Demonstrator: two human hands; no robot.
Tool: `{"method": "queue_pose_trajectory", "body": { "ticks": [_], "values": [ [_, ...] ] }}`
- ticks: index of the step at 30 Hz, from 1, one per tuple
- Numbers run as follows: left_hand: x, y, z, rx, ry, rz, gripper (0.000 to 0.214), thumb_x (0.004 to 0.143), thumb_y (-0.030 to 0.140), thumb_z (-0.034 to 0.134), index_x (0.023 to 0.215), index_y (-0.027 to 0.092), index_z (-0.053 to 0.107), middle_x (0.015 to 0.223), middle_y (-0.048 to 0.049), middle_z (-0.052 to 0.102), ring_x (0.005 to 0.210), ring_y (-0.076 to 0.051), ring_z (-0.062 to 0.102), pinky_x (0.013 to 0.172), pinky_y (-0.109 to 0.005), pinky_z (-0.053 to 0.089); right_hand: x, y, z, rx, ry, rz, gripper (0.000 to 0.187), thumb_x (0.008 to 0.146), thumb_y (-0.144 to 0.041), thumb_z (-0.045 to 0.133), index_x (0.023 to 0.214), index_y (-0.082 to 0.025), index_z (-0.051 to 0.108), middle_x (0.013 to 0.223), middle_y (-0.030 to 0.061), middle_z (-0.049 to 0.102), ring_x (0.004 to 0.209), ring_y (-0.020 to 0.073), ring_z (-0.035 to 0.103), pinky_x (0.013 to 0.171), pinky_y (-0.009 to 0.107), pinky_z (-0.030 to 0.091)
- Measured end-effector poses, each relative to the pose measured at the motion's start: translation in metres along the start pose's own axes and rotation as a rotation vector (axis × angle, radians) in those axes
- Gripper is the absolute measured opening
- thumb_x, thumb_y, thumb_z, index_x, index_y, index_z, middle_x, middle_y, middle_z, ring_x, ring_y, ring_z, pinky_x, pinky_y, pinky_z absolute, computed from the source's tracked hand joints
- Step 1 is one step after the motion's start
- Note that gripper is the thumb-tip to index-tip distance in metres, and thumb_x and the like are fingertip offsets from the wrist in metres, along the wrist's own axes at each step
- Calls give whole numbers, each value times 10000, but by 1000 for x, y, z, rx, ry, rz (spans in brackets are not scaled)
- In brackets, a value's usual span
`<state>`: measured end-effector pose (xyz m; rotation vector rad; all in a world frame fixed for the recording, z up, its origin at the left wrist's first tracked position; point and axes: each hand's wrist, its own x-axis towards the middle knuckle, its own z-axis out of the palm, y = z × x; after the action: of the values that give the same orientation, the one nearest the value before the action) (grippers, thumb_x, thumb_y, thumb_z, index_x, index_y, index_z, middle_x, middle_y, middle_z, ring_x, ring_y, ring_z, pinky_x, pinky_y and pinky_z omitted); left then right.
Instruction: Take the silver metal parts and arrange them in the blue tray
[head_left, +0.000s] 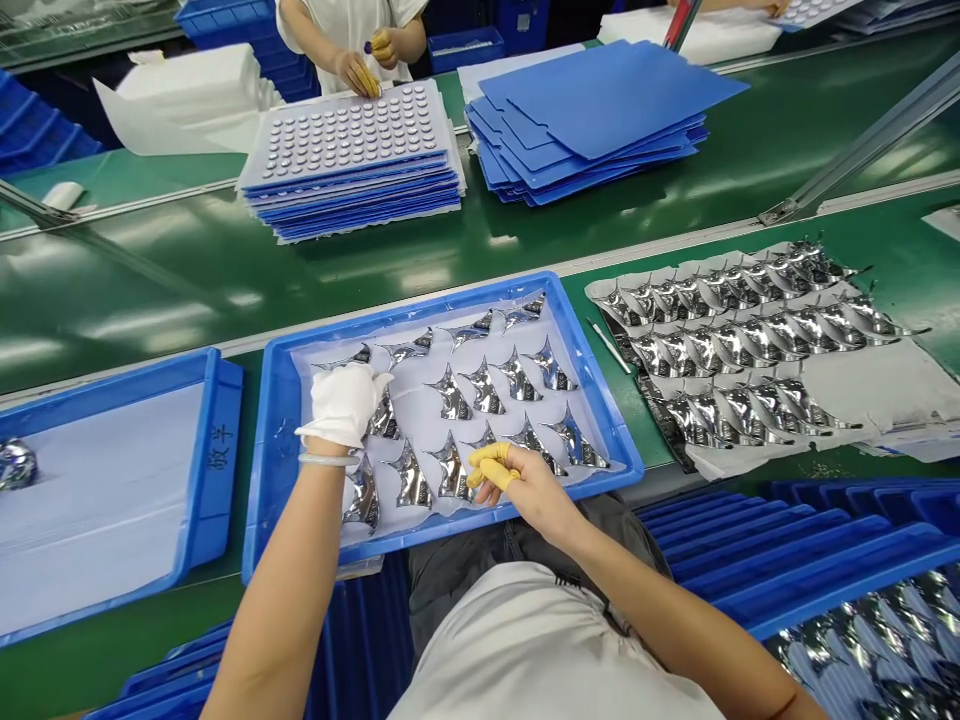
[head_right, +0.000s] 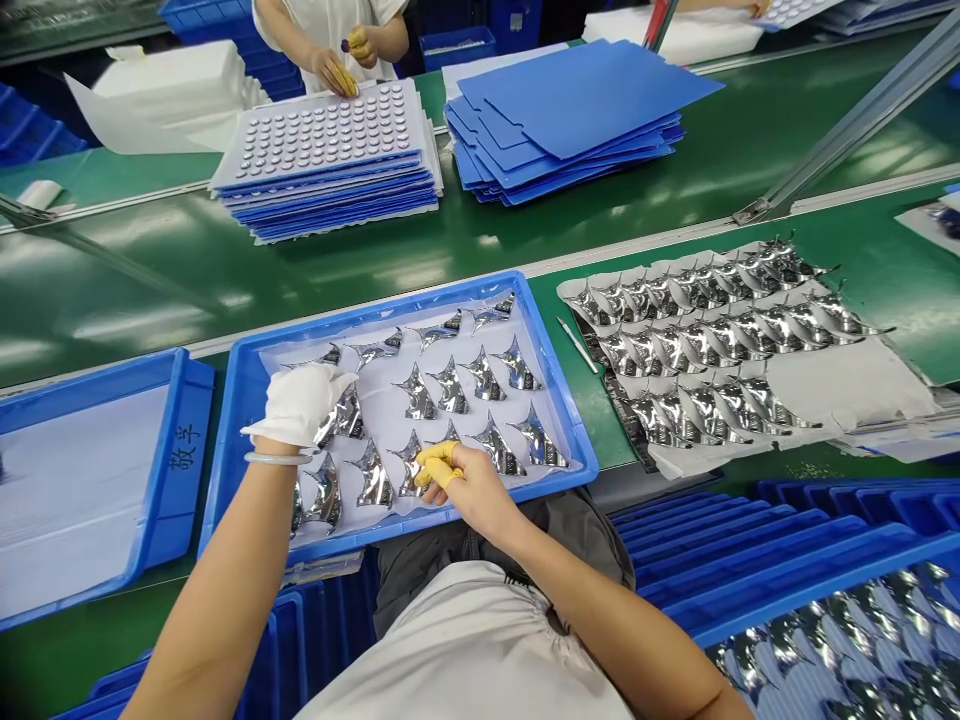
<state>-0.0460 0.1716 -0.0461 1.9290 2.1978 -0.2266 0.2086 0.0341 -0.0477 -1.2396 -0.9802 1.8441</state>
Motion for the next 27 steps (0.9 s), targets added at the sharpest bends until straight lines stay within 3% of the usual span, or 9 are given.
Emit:
{"method": "queue_pose_trajectory", "body": {
  "ticks": [5, 9, 12, 15, 17, 20, 23, 27],
  "values": [
    [-1, 46, 14, -95, 14, 129, 386, 941, 493, 542, 1071, 153, 670, 1114, -101, 686, 1107, -265, 616, 1019, -513, 400, 0, -1, 1, -26, -24, -22, 243, 854, -366, 602, 943, -152, 677, 790, 40, 720, 626, 132, 676, 586, 257, 503],
    [-5, 70, 31, -247, -10, 214, 351, 943, 445, 574, 1105, 144, 655, 1151, -90, 659, 1068, -245, 629, 955, -481, 485, -2, -1, 3, -29, -15, -19, 252, 851, -372, 606, 953, -153, 677, 789, 38, 717, 626, 133, 671, 597, 263, 504],
    [-7, 70, 34, -380, 6, 203, 307, 924, 412, 616, 1069, 145, 658, 1126, -87, 665, 1037, -234, 635, 938, -476, 496, -3, 0, 3, -36, -12, -12, 261, 856, -372, 598, 965, -148, 677, 792, 46, 718, 629, 138, 671, 602, 269, 502],
    [-20, 60, 22, -574, 66, 181, 258, 906, 400, 633, 935, 147, 675, 1009, -91, 697, 1014, -243, 641, 965, -480, 468, -1, 1, 0, -73, 26, -54, 257, 862, -366, 588, 967, -153, 688, 822, 59, 728, 662, 154, 675, 631, 290, 510],
    [-38, 53, 10, -753, 113, 179, 265, 894, 419, 629, 899, 157, 674, 953, -103, 717, 992, -252, 655, 963, -448, 470, 2, 0, -2, -91, 106, -104, 263, 864, -376, 593, 985, -166, 696, 879, 72, 743, 737, 179, 690, 695, 320, 526],
    [-75, 46, -2, -1047, 149, 206, 334, 866, 479, 642, 996, 173, 667, 1041, -102, 741, 1008, -243, 678, 951, -388, 498, 4, -5, 0, -56, 196, -172, 296, 858, -418, 625, 1042, -199, 703, 1019, 83, 747, 937, 222, 697, 858, 365, 526],
    [-110, 48, 3, -1271, 152, 221, 368, 849, 520, 644, 991, 184, 691, 1061, -99, 753, 1036, -248, 686, 957, -377, 514, 2, -16, 10, 47, 71, -183, 292, 853, -456, 650, 1017, -224, 714, 1006, 56, 739, 976, 216, 677, 904, 356, 509],
    [-139, 55, 23, -1391, 147, 207, 386, 868, 562, 605, 985, 210, 711, 1071, -97, 756, 1030, -248, 697, 928, -372, 538, -6, -26, 26, 255, -219, -116, 263, 857, -450, 673, 767, -202, 684, 734, 5, 671, 682, 152, 610, 717, 301, 498]
  ]
}}
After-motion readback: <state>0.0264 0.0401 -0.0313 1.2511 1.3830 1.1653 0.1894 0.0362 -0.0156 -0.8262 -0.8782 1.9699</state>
